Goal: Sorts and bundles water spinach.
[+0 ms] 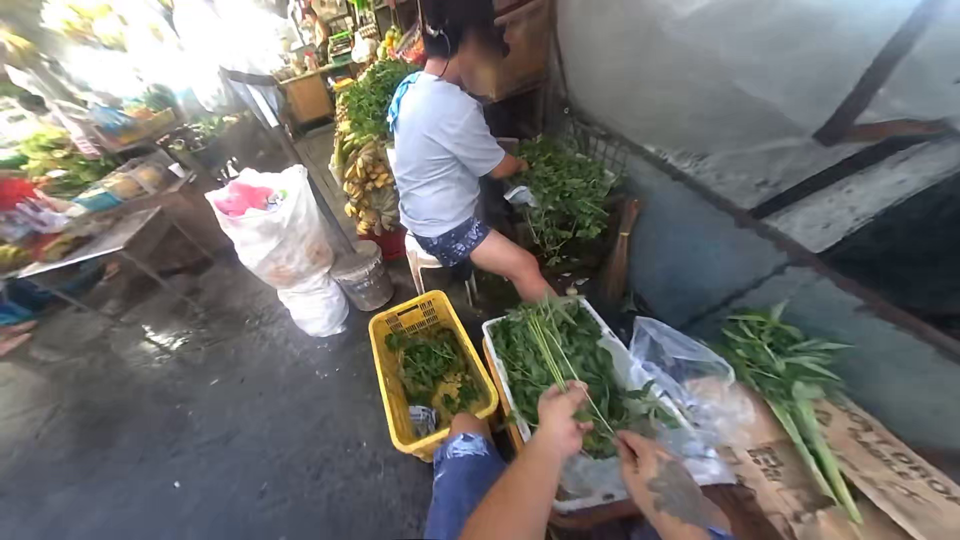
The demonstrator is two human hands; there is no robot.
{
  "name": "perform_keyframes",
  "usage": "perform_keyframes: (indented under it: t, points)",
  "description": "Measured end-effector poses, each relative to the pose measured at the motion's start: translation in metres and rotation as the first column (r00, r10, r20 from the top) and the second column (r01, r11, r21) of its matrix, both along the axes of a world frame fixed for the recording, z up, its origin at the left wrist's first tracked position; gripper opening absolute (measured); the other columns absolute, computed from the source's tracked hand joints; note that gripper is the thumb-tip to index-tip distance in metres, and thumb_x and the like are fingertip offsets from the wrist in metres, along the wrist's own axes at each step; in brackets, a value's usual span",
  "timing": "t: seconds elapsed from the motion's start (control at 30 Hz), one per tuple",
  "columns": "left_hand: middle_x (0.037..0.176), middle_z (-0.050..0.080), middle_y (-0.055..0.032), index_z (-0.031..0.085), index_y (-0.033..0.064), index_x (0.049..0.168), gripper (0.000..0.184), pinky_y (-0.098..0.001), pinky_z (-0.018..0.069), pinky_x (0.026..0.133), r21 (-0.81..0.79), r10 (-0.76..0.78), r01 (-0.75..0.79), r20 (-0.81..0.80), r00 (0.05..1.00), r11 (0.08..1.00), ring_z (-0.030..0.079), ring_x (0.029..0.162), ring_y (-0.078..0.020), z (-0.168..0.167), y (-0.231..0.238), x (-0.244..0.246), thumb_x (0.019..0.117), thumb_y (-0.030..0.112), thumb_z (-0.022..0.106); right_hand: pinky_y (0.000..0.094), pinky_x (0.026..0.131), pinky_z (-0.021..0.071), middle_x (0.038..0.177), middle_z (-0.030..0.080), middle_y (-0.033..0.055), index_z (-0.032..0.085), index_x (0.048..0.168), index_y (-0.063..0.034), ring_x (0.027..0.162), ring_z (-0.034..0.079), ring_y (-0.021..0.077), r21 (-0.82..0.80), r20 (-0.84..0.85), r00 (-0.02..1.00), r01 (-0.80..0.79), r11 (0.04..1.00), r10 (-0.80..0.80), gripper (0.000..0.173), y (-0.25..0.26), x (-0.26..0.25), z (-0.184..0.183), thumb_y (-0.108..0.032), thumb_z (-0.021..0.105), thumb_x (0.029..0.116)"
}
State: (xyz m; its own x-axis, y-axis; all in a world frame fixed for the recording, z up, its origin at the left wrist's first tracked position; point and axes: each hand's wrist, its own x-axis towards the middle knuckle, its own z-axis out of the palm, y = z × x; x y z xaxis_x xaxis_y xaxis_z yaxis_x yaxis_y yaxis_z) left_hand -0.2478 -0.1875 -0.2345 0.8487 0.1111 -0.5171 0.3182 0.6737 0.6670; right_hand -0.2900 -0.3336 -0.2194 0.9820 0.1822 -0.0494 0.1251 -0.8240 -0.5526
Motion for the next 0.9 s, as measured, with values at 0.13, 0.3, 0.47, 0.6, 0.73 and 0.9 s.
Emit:
perform_keyframes:
  t: [0.13,0.3,0.47,0.6,0.73,0.9]
  points:
    - [0.095,0.063,-0.004,0.063,0.0087,0.12,0.02,-0.0225,0.0441,0.052,0.06,-0.036,0.032,0.064,0.997,0.998,0.055,0.064,-0.0096,0.009,-0.001,-0.006,0.1081,0.02,0.052,0.0642,0.091,0.0529,0.103,0.074,0.0208,0.075,0.108,-0.0057,0.102,0.071,0.041,0.006,-0.107,0.994,0.033,0.999,-0.032,0.025,0.003,0.009,-0.007,-0.022,0.055,0.1044]
    - [0.09,0.063,-0.0042,0.062,0.0046,0.117,0.02,-0.0292,0.0533,0.062,0.282,-0.08,0.015,0.218,0.973,0.959,0.059,0.071,-0.0121,0.011,-0.001,0.002,0.1065,0.02,0.054,0.0633,0.094,0.0533,0.111,0.07,0.0223,0.057,0.137,-0.0035,0.103,0.069,0.0402,0.204,-0.204,0.976,-0.038,0.978,0.081,0.042,0.009,0.046,0.003,-0.027,0.062,0.1025]
    - [0.082,0.064,-0.0058,0.065,0.0019,0.11,0.017,-0.0267,0.048,0.056,0.501,-0.118,-0.033,0.268,0.956,0.865,0.056,0.062,-0.0104,0.021,0.004,0.025,0.1036,0.017,0.06,0.0624,0.099,0.0513,0.117,0.071,0.0196,0.065,0.129,-0.0086,0.114,0.068,0.0397,0.086,-0.111,0.983,-0.136,0.987,0.145,0.032,0.024,0.07,0.029,-0.022,0.043,0.1092]
    - [0.092,0.07,-0.0082,0.07,0.0015,0.104,0.011,-0.0295,0.0528,0.065,0.465,-0.125,-0.009,0.256,0.958,0.885,0.062,0.074,-0.0125,0.024,0.015,0.036,0.0967,0.01,0.07,0.0492,0.085,0.0588,0.102,0.07,0.0166,0.063,0.127,-0.0021,0.089,0.07,0.0268,0.57,-0.185,0.961,-0.063,0.819,0.203,0.039,0.021,0.093,0.009,-0.033,0.05,0.1081]
    - [0.07,0.06,-0.002,0.067,0.0033,0.103,0.008,-0.0199,0.0341,0.043,0.374,-0.04,-0.031,0.18,0.983,0.927,0.042,0.047,-0.0044,0.037,0.021,0.045,0.0992,0.011,0.066,0.0578,0.086,0.0533,0.094,0.071,0.0175,0.07,0.108,-0.0005,0.09,0.069,0.0321,0.536,-0.096,0.99,-0.032,0.843,0.098,0.044,0.028,0.098,-0.001,-0.033,0.04,0.1108]
    - [0.064,0.05,0.001,0.065,0.0023,0.105,0.008,-0.0188,0.0307,0.04,0.36,0.07,-0.152,0.23,0.971,0.921,0.034,0.043,-0.0036,0.058,0.062,0.066,0.1007,0.008,0.063,0.0613,0.089,0.0542,0.106,0.07,0.0214,0.06,0.129,-0.001,0.098,0.069,0.0367,0.458,-0.187,0.982,0.063,0.887,0.026,0.044,0.007,0.1,-0.056,-0.037,0.049,0.1075]
